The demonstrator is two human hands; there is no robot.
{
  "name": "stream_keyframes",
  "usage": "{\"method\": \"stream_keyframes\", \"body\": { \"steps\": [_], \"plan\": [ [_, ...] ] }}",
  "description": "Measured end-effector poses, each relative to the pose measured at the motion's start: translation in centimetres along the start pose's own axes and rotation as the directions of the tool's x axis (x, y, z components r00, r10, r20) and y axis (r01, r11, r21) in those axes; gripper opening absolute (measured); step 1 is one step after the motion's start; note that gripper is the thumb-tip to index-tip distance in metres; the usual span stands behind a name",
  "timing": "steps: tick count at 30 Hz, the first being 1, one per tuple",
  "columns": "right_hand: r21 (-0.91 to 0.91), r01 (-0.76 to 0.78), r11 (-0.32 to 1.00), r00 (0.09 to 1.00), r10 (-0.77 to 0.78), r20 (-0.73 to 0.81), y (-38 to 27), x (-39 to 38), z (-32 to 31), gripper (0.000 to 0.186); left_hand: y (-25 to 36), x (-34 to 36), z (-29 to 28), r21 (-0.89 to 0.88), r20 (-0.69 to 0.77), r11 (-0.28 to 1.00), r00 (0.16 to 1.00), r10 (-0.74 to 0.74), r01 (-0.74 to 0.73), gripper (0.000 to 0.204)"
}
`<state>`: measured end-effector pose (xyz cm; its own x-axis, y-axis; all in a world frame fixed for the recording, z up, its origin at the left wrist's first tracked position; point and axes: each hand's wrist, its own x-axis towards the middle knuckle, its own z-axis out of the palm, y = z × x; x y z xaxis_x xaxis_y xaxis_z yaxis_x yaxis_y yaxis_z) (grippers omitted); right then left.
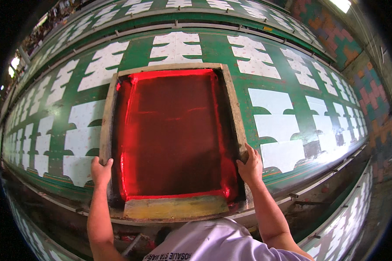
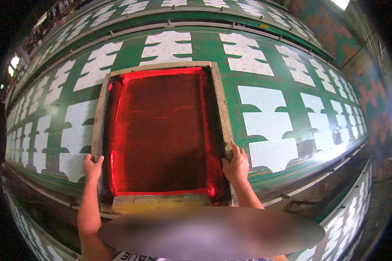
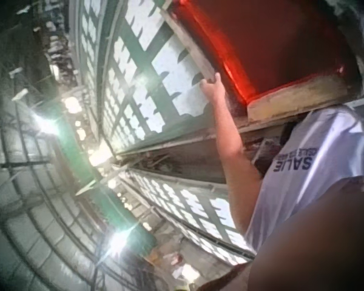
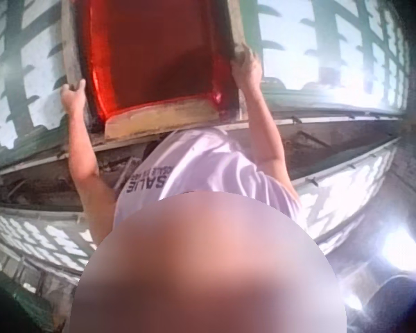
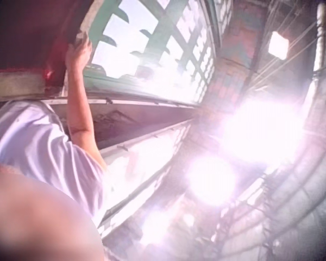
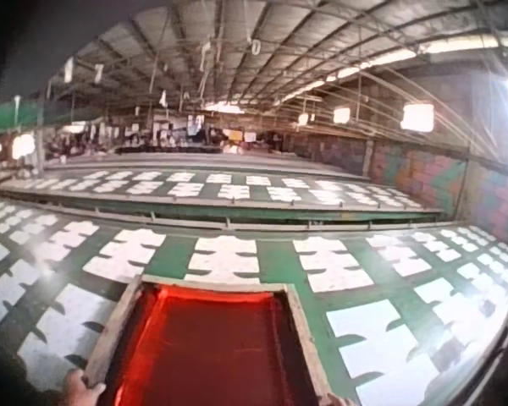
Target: The person uses a squeegee to pull red ink across a screen-printing frame placed over a green surface with white cutout shapes. The person repeatedly repositions the frame and scrapes the ink to coat the screen, then lifts and moves the frame to a new position to continue the process.
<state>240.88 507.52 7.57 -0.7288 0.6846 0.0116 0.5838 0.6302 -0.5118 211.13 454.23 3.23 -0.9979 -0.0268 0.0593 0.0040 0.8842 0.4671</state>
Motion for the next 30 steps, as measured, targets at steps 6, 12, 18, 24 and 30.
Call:
{"method": "stream_keyframes", "body": {
  "steps": [6,12,18,24,30],
  "plan": [
    [0.021,-0.072,0.997,0.997,0.072,0.009,-0.7,0.8,0.2,0.069,-1.4,0.1,0.5,-0.084,0.027,0.996,0.999,-0.018,0.021,0.051],
    [0.07,-0.038,0.997,0.999,0.04,-0.028,-2.2,0.6,-2.5,0.061,-2.5,0.8,0.6,-0.157,0.039,0.987,0.999,0.03,-0.024,0.042],
    [0.044,0.072,0.996,0.997,-0.071,-0.037,-1.9,2.3,-7.3,0.049,-0.1,1.1,-0.1,-0.338,0.063,0.941,0.998,0.031,-0.008,0.037],
    [0.099,0.022,0.995,0.998,-0.017,-0.053,4.5,5.5,-12.0,0.046,9.1,-2.8,1.3,-0.384,0.037,0.922,0.997,0.064,-0.045,0.038],
    [0.115,-0.022,0.993,0.994,0.034,-0.103,15.6,9.4,-16.6,0.044,19.6,-8.3,6.9,-0.412,-0.003,0.909,0.998,0.067,-0.062,0.042]
  ]
}}
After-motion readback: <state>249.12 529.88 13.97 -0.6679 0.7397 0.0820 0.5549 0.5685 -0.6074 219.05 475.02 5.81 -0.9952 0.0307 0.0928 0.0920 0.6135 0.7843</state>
